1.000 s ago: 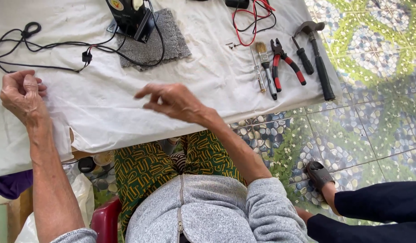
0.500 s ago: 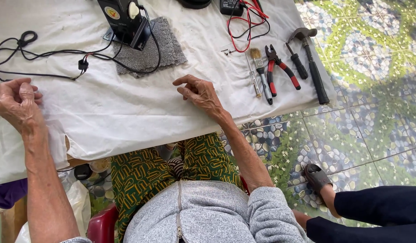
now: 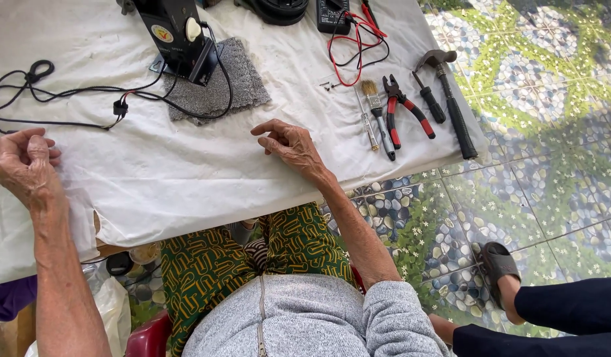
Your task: A person is seen adjusting and inspecting a small motor device on a workbench, rotating it to examine different angles and using a small tool to probe components.
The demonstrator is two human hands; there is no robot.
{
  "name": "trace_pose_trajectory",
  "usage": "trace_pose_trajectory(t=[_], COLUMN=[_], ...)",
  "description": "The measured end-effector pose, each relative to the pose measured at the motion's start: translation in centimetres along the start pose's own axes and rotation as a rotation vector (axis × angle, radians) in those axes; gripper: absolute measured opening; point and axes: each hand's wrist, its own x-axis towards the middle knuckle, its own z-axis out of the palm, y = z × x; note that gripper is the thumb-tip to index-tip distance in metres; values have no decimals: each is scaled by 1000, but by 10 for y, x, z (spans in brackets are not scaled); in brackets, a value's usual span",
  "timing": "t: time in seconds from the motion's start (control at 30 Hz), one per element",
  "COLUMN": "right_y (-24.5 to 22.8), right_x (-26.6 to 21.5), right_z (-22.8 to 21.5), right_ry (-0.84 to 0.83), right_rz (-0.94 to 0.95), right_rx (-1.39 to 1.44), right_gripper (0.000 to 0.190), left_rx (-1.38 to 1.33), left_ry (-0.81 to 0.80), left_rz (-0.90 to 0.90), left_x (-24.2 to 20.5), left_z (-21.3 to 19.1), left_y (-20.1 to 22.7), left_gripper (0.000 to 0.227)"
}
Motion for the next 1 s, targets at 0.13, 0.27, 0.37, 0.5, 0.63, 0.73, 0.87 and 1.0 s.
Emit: trace_pose_trajectory(t=[0.13,0.27,0.37,0.5,0.63,0.73,0.87,1.0], right_y=[2,-1,-2,-1,-1,0,-3,2], right_x=[-3,-3,-3,-4,-5,-1,-5,-4], right_z=[1,-1,0,1,0,-1,1,1], right_ry=[-13,-14,-2,11,8,11,12,21], right_rz=[-5,-16,-15,-16,-23,-27,2,-35], right_rx=[24,17,19,-5,17,20,15,26], right_gripper=[24,24,23,22,23,22,23,23], left_rx=[-29,-32,-21,-19,-18,-19,-38,-16], left_ry=[5,14,8,-2,8,18,26,30], left_rz=[-26,-20,-24,-24,-40,-20,-24,6], left_x=[-3,-1,-1,-2,-2,2,-1,1], left_z=[-2,-1,-1,-2,-1,1,-1,-1], left_y=[-7,-8,-3,0,3,-3,-1,-1], left_gripper=[17,18,15,16,16,16,16,17])
